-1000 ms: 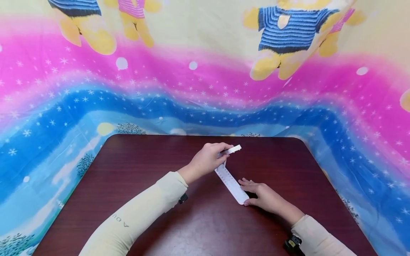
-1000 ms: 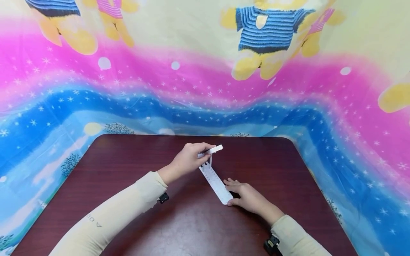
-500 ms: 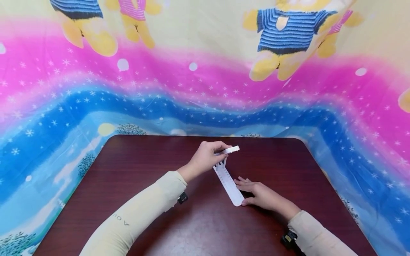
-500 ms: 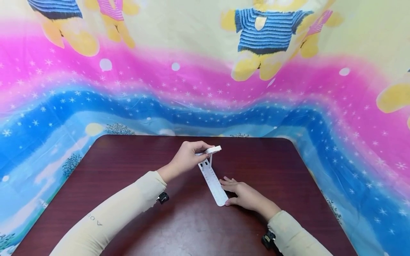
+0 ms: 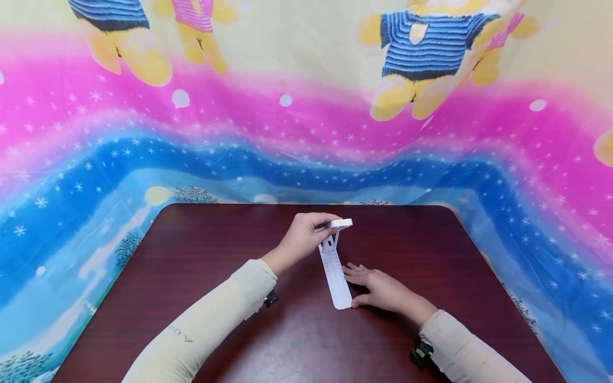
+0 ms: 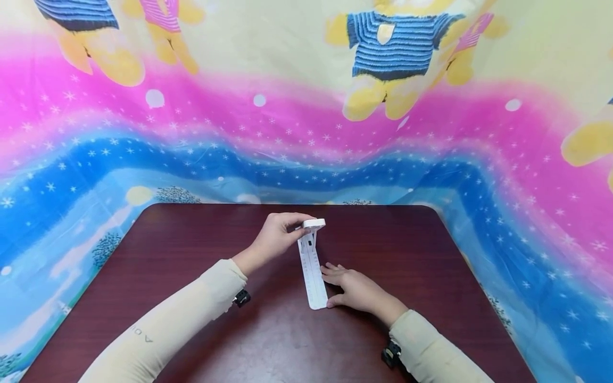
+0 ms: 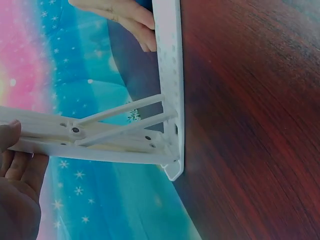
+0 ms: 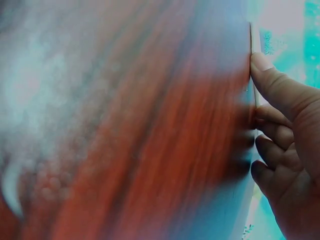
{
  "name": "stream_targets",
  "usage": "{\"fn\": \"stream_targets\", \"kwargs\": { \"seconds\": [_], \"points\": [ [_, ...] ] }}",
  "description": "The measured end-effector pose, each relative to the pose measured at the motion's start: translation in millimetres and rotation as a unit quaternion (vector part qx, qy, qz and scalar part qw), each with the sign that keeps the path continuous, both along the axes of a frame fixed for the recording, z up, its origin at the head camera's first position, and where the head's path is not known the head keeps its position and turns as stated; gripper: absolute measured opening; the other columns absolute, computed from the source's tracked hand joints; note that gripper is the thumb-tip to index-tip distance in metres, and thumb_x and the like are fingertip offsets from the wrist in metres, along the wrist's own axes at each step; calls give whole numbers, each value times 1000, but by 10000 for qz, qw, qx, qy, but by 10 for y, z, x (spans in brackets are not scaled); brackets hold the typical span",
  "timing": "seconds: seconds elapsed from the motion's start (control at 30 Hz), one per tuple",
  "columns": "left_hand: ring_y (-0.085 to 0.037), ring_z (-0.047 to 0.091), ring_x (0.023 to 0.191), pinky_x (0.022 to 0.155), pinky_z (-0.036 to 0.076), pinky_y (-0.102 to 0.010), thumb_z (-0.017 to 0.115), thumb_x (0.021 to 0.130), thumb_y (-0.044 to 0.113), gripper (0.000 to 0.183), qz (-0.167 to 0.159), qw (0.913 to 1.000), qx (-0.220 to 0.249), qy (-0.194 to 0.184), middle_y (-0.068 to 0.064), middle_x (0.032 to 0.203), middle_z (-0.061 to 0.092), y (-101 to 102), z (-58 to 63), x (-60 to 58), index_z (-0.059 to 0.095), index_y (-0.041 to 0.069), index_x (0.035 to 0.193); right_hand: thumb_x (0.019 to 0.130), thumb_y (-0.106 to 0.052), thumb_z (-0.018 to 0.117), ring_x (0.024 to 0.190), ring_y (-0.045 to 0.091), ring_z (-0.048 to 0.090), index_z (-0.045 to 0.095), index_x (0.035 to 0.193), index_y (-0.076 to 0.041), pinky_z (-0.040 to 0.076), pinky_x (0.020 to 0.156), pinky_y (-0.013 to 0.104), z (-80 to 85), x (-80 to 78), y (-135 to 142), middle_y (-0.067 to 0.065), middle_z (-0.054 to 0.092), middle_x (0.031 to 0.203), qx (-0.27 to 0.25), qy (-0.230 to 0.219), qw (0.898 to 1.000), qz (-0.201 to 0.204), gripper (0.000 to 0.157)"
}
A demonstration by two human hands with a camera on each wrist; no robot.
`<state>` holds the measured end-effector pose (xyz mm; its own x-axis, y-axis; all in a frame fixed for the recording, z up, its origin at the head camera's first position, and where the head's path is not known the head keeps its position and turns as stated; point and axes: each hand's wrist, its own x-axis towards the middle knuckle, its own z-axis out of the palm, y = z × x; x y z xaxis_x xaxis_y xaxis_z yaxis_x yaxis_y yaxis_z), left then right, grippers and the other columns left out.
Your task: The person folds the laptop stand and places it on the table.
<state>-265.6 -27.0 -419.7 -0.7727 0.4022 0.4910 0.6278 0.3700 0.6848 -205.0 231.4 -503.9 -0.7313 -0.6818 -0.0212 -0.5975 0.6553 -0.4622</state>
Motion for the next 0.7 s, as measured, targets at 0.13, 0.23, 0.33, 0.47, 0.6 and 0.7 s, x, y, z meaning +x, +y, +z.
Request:
{"fn": "stream_targets", "kwargs": {
  "seconds": [0.13,0.23,0.33,0.47,0.6,0.7],
  "points": [
    [-5,68,89,76,59,-24,77,92,9,28,-32,9999,-32,128,5,108,77,-25,8,-18,79,23,116,84,-31,85,150,35,35,55,147,-8,37,116,56,11,-11,-30,8,46,158,71,-22,10000,-53,73],
    [-5,68,89,75,59,-23,78,92,9,27,-174,9998,65,78,5,107,78,-57,6,-46,79,23,115,84,-31,85,150,35,34,55,147,-9,36,117,55,7,-24,-51,7,46,158,23,-58,10000,-49,74],
    [-4,68,91,77,60,-26,78,91,11,26,-298,9995,115,-26,6,107,77,-88,-5,-73,79,24,114,84,-32,85,151,34,33,55,147,-8,35,118,54,-12,-45,-82,7,45,159,-15,-27,10000,-44,74],
    [-5,68,96,81,60,-30,78,92,14,26,-418,9990,93,-126,6,108,77,-119,-10,-78,79,24,116,83,-34,85,151,34,34,56,146,-6,34,119,53,-38,-73,-129,10,46,158,-33,79,10000,-35,75],
    [-5,69,97,83,59,-27,77,93,12,27,-551,9984,-33,-126,6,109,77,-147,1,-66,78,23,117,83,-35,85,151,34,33,55,146,-5,35,118,53,-44,-87,-163,11,46,158,-11,86,9999,-86,76],
    [-5,68,97,85,59,-25,76,93,11,27,-702,9974,-170,-47,6,109,77,-170,22,-76,77,22,118,83,-34,86,151,35,32,55,147,-4,34,119,54,-34,-97,-186,11,46,158,-39,43,9999,-120,77]
  ]
}}
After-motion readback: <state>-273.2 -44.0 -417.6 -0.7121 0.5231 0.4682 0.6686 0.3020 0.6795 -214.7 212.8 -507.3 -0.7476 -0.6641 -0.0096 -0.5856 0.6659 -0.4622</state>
